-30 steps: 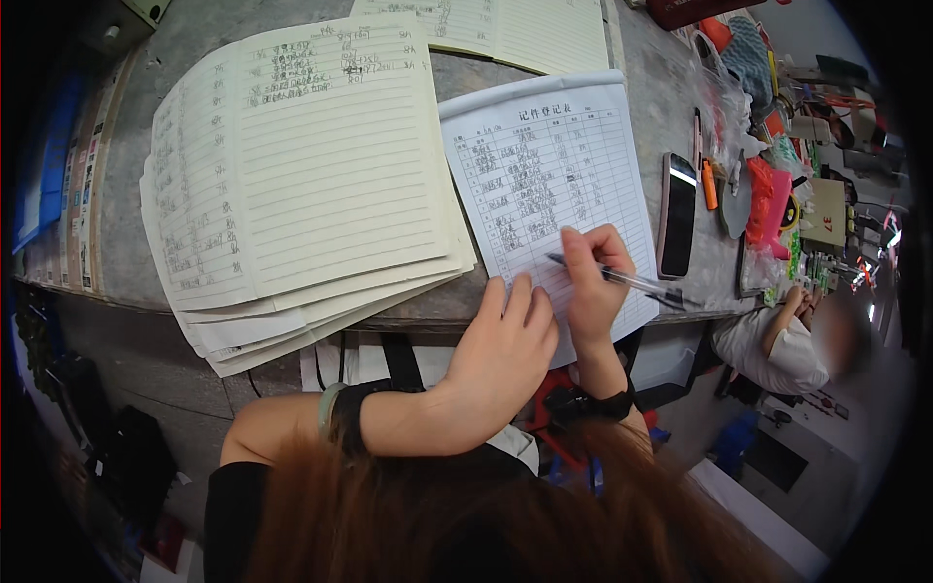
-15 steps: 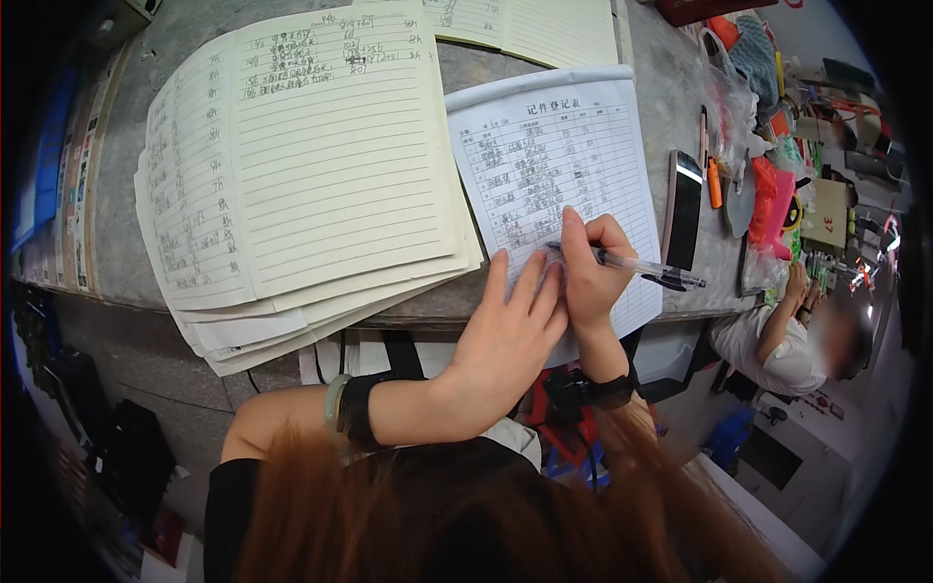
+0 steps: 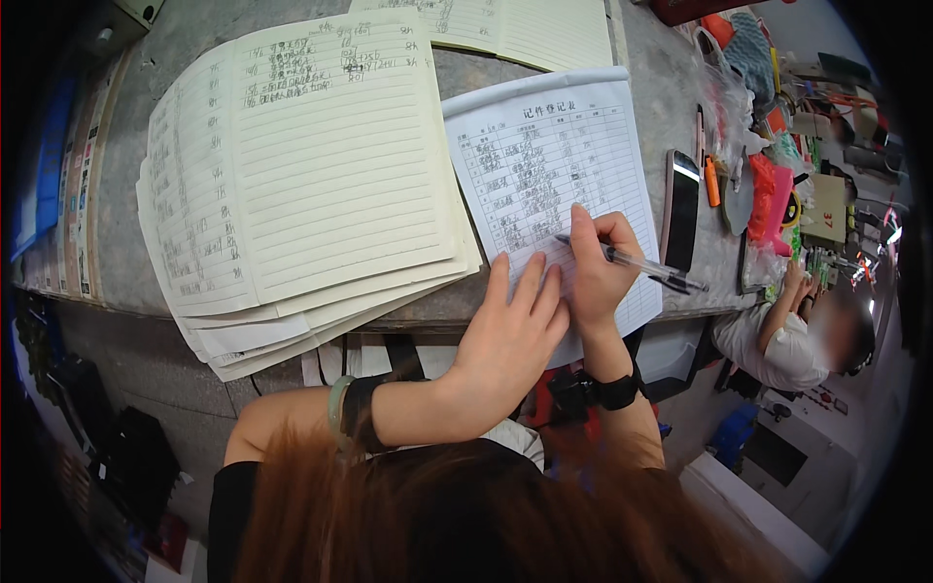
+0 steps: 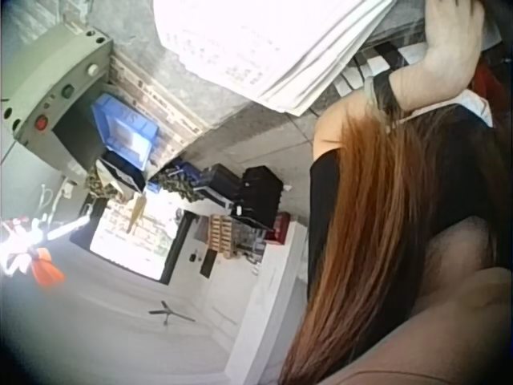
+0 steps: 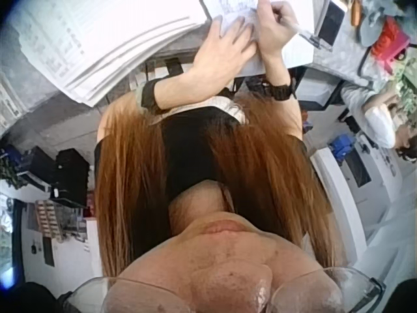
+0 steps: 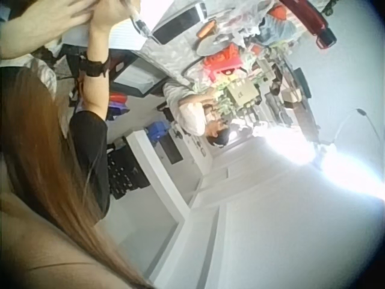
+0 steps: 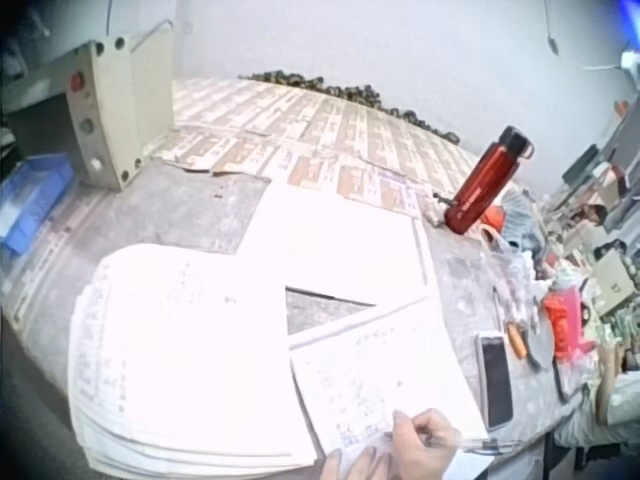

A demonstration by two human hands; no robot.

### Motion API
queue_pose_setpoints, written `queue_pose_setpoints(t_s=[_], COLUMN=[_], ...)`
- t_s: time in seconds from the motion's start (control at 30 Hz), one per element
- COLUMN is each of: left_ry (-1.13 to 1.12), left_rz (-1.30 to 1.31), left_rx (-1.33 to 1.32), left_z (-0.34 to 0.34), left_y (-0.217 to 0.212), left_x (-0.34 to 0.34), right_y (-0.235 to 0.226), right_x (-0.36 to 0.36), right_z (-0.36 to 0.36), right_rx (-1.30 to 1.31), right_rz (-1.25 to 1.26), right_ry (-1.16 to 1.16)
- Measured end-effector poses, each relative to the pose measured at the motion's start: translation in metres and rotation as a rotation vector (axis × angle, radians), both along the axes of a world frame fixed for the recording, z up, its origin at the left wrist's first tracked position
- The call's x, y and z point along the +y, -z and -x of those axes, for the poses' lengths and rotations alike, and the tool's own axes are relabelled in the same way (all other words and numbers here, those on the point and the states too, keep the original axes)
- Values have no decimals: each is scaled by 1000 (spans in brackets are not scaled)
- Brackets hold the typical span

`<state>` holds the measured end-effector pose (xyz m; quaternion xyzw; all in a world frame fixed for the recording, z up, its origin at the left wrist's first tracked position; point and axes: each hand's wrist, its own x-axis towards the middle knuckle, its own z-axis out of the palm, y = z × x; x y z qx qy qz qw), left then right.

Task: The recorder is filling out production record forms and taking notes in a notebook at a factory workstation.

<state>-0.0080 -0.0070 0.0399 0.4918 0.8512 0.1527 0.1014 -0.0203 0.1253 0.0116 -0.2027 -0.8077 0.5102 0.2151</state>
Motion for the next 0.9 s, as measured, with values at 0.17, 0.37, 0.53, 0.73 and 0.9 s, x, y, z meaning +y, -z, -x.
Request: queue_pose_setpoints(t_s=[0.17,0.37,0.53,0.73,0.9], left_ry=[5,22,14,-52,-59], left_rz=[-13,17,54,2,4], left_rx=[-5,-22,32,35,40], left_z=[4,2,-4,-10,-9], left_y=[0,3,4,13,13], left_x=[7,6,8,21,18], right_y=[1,0,4,-9,1], right_x=[6,5,12,5,18], right_z=[1,-1,-11,-2,-10], right_rx=[26,-8,26,-3,-41], right_rz=[-52,-78,107,142,198], right_ry=[-49,-26,-106,-175,-172])
